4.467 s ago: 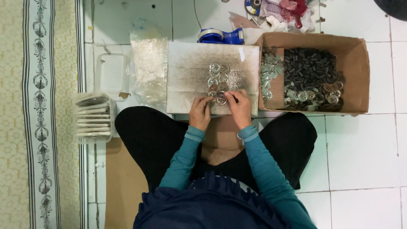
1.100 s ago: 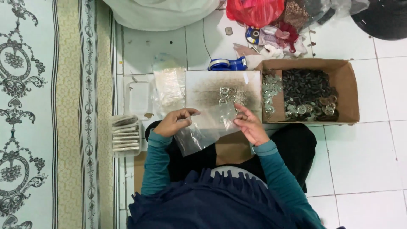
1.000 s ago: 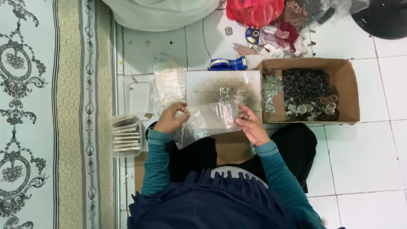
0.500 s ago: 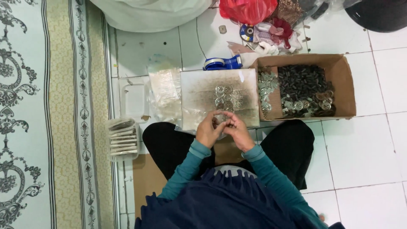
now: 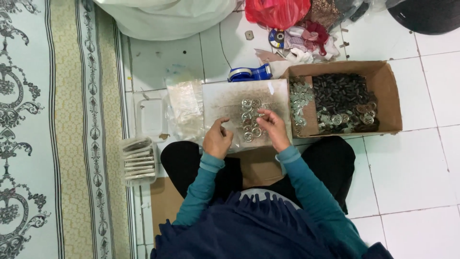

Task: Sorting and bagging small metal decorative components from a bulk box into individual plastic bags.

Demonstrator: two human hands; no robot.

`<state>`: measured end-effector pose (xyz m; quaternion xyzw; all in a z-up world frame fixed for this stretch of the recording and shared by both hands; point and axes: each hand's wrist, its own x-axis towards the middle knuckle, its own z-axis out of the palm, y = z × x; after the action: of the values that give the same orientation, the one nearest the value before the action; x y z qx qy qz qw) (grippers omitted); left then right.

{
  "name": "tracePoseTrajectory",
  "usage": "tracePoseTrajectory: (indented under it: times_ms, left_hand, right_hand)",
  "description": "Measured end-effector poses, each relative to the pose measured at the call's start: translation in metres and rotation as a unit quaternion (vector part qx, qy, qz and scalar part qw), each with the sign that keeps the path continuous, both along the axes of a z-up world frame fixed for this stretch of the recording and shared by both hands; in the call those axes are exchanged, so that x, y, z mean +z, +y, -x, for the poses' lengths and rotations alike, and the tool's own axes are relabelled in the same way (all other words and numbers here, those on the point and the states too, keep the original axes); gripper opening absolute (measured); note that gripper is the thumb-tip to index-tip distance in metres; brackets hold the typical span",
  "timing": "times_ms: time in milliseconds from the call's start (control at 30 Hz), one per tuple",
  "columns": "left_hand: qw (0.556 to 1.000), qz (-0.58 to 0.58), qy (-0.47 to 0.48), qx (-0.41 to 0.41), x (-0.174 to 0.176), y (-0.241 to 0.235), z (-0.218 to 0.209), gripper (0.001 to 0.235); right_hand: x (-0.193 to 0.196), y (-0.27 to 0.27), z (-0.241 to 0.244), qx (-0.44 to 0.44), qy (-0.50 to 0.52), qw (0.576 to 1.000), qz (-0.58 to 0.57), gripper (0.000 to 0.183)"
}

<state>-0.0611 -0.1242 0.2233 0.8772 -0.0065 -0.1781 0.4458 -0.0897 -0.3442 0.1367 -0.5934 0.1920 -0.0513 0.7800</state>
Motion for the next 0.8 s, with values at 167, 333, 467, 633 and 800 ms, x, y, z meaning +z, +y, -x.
tracePoseTrajectory:
  times_ms: [167,333,467,633,800]
  left_hand:
    - [0.997,0.044,-0.065,0.013,0.013,-0.007,-0.013,0.049]
    - [0.996,0.036,-0.085,0.007,0.01,-0.012,-0.022,0.052]
    - [0.995,0.044,-0.089,0.004,0.001,-0.013,-0.029,0.052]
    - [0.996,0.048,-0.081,0.004,-0.013,-0.016,-0.038,0.05]
    - [0.998,0.037,-0.057,-0.002,-0.034,-0.022,-0.049,0.05]
  right_hand:
    - [-0.065,-0.028,-0.074,0.059,0.006,0.818,0.572,0.033]
    - [-0.06,-0.007,-0.094,0.127,0.059,0.716,0.684,0.035]
    - [-0.051,0.001,-0.097,0.139,0.074,0.702,0.695,0.032]
    - [-0.052,-0.003,-0.092,0.131,0.073,0.747,0.648,0.027]
    - [-0.046,-0.014,-0.073,0.054,0.038,0.835,0.546,0.023]
